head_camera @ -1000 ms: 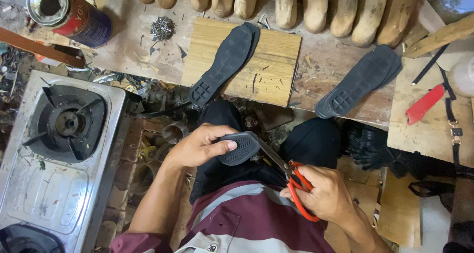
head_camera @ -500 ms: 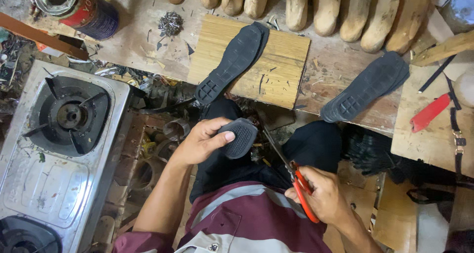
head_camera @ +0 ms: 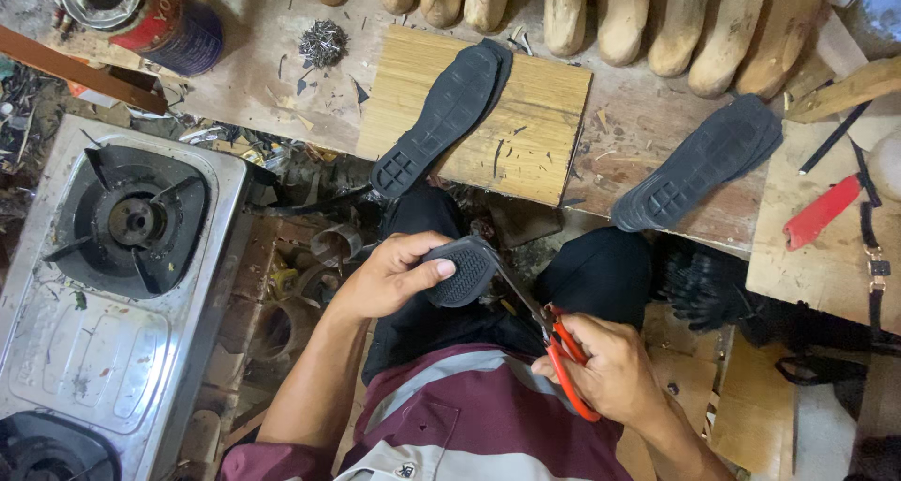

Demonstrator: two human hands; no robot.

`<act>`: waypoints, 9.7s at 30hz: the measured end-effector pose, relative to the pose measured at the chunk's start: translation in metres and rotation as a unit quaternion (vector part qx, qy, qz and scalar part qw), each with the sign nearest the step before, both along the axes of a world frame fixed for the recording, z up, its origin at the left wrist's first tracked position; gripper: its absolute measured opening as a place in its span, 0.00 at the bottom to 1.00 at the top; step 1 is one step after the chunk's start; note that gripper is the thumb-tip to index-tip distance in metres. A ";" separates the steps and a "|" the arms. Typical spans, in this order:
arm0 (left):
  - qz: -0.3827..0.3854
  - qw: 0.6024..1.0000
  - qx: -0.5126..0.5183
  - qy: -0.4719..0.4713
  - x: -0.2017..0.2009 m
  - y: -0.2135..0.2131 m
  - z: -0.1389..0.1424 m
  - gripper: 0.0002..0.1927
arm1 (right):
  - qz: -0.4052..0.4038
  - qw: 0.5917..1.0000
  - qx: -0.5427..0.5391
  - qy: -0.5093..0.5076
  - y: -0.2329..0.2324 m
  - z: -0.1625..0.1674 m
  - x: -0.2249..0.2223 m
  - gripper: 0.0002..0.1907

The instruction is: The person sits at a workshop bench and trims excess rubber from the edges of shoe soles using red-handled scissors. They pick up each sole, rotate it while cutting along the edge, and place the trimmed sole on the bench with others.

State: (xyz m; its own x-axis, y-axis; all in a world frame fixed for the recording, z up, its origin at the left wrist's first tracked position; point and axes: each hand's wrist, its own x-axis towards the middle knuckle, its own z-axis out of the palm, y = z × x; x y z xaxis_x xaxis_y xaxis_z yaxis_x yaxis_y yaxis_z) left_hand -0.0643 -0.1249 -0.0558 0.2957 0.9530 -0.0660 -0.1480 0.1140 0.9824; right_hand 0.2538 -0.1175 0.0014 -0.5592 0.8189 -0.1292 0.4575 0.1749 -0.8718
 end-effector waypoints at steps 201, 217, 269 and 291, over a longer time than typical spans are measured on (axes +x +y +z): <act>0.141 0.975 -0.036 -0.168 0.042 -0.004 -0.018 0.21 | -0.050 0.995 0.086 0.024 -0.002 -0.004 -0.008 0.19; 0.087 0.970 -0.040 -0.222 0.069 0.012 -0.012 0.20 | -0.069 0.994 0.066 0.050 -0.001 -0.021 -0.016 0.12; -0.077 0.950 0.243 0.183 0.013 0.022 0.070 0.20 | -0.005 0.972 0.221 -0.079 0.009 0.019 0.012 0.29; -0.033 0.948 0.259 0.181 0.002 0.017 0.062 0.11 | 0.048 0.969 0.205 -0.133 0.013 0.022 0.041 0.20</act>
